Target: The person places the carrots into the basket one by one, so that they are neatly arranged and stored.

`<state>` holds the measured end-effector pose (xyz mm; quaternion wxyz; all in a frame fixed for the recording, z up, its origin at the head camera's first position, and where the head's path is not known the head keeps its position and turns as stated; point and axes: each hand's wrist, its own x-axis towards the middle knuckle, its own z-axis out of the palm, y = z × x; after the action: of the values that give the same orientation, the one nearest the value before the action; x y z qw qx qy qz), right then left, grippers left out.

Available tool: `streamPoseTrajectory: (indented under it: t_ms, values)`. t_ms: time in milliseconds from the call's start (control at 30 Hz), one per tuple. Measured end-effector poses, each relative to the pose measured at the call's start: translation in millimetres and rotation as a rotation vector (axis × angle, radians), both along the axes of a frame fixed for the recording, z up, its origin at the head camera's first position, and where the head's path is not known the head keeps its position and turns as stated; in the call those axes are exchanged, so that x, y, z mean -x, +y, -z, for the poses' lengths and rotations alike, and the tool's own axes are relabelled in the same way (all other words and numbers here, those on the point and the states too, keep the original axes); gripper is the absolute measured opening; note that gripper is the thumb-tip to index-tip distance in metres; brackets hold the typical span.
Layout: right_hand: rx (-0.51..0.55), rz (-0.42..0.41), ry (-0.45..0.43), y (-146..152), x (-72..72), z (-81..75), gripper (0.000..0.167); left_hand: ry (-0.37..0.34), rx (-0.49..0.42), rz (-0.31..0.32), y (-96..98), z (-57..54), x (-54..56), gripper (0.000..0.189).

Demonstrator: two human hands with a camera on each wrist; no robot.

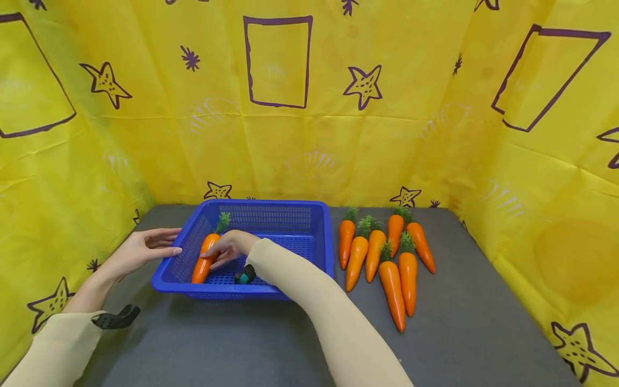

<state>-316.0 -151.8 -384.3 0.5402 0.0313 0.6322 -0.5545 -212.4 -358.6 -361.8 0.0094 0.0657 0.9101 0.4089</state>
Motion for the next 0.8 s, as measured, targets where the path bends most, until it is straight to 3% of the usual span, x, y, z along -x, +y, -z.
streamPoseTrajectory:
  t_ms: [267, 433, 667, 800]
  values:
    - [-0.016, 0.025, -0.033, 3.0, -0.3, -2.6, 0.015, -0.003, 0.002, -0.006, -0.3, 0.9, 0.1, 0.066]
    - [-0.078, 0.012, -0.020, 3.0, 0.4, -0.8, 0.016, -0.009, 0.004, -0.009, -0.2, 1.3, 0.8, 0.067]
    - [-0.069, 0.082, -0.067, 4.3, 2.2, 0.5, 0.018, -0.009, -0.001, -0.008, 0.5, 1.1, 0.2, 0.067]
    - [-0.111, 0.067, -0.020, 4.5, 4.0, 1.5, 0.018, 0.002, 0.008, -0.008, 0.2, 1.3, 0.3, 0.067]
